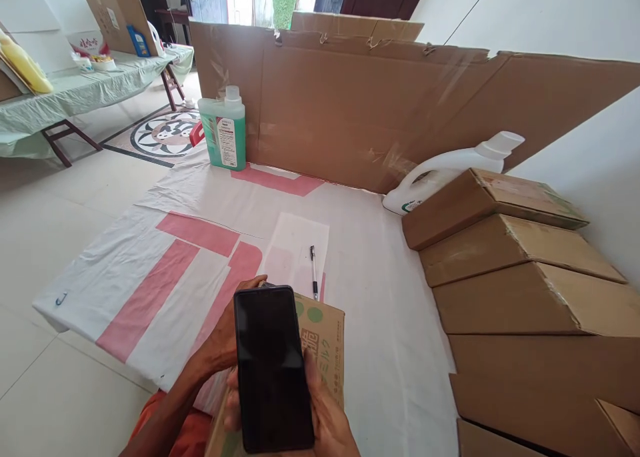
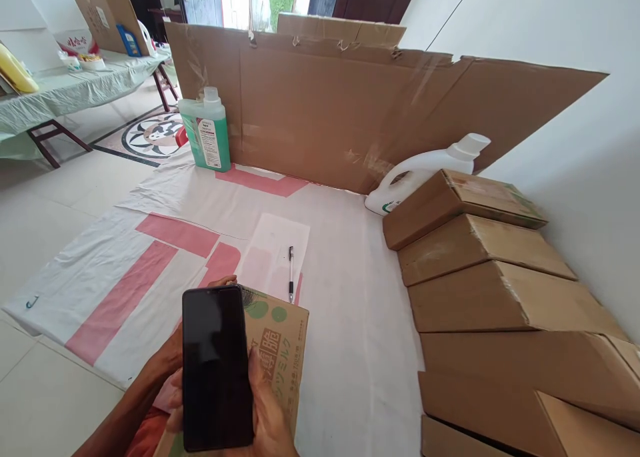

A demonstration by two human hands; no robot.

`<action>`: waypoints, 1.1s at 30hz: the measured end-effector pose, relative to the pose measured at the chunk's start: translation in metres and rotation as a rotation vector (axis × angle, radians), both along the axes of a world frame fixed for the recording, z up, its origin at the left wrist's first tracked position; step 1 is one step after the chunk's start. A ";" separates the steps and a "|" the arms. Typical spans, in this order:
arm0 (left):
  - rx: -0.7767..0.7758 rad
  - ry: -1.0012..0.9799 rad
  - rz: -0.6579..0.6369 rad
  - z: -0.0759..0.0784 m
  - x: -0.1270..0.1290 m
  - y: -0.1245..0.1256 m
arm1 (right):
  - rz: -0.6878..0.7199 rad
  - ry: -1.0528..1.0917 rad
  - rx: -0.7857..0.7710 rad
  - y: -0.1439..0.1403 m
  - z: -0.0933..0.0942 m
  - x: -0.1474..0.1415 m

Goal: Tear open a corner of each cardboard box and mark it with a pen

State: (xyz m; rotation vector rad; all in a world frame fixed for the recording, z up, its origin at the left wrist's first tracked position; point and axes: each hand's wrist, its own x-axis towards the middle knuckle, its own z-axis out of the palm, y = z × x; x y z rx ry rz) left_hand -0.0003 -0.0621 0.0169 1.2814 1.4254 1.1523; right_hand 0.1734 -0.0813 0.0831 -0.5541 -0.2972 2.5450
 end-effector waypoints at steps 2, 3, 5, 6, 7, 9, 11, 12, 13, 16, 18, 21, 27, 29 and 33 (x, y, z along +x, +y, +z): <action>0.029 0.003 -0.014 -0.004 0.000 0.001 | 0.061 0.038 -0.056 -0.002 -0.002 0.002; 0.035 0.013 -0.007 -0.005 0.000 0.002 | 0.086 0.041 -0.082 -0.003 -0.003 0.003; 0.030 0.034 0.010 -0.005 0.001 0.003 | 0.120 0.022 -0.129 -0.003 -0.005 0.005; 0.022 0.043 0.010 -0.004 0.001 0.004 | 0.129 0.009 -0.149 -0.003 -0.006 0.006; 0.016 0.047 0.006 -0.003 0.002 0.004 | 0.131 -0.003 -0.161 -0.003 -0.007 0.006; 0.011 0.036 -0.003 -0.002 0.002 0.004 | 0.110 -0.021 -0.161 -0.003 -0.008 0.005; 0.014 0.012 -0.011 0.000 0.002 0.004 | 0.056 -0.046 -0.143 -0.003 -0.009 0.004; 0.014 0.003 -0.013 0.001 0.002 0.003 | 0.024 -0.065 -0.138 -0.003 -0.009 0.005; 0.015 -0.001 -0.012 0.001 0.002 0.003 | -0.004 -0.084 -0.142 -0.003 -0.010 0.005; 0.018 -0.014 -0.023 0.002 0.001 0.001 | -0.065 -0.124 -0.183 -0.004 -0.011 0.007; 0.013 -0.033 -0.044 0.001 0.000 0.000 | -0.087 -0.123 -0.209 -0.005 -0.012 0.008; 0.016 -0.035 -0.053 -0.003 0.000 0.000 | -0.072 -0.104 -0.223 -0.006 -0.012 0.009; -0.007 -0.056 0.002 -0.011 0.000 0.005 | 0.098 -0.005 -0.210 -0.006 -0.003 0.010; -0.002 -0.069 -0.005 -0.010 0.000 0.005 | 0.137 0.039 -0.198 -0.007 -0.002 0.010; 0.010 -0.040 -0.021 0.002 0.001 0.003 | 0.150 0.067 -0.115 -0.006 -0.002 0.009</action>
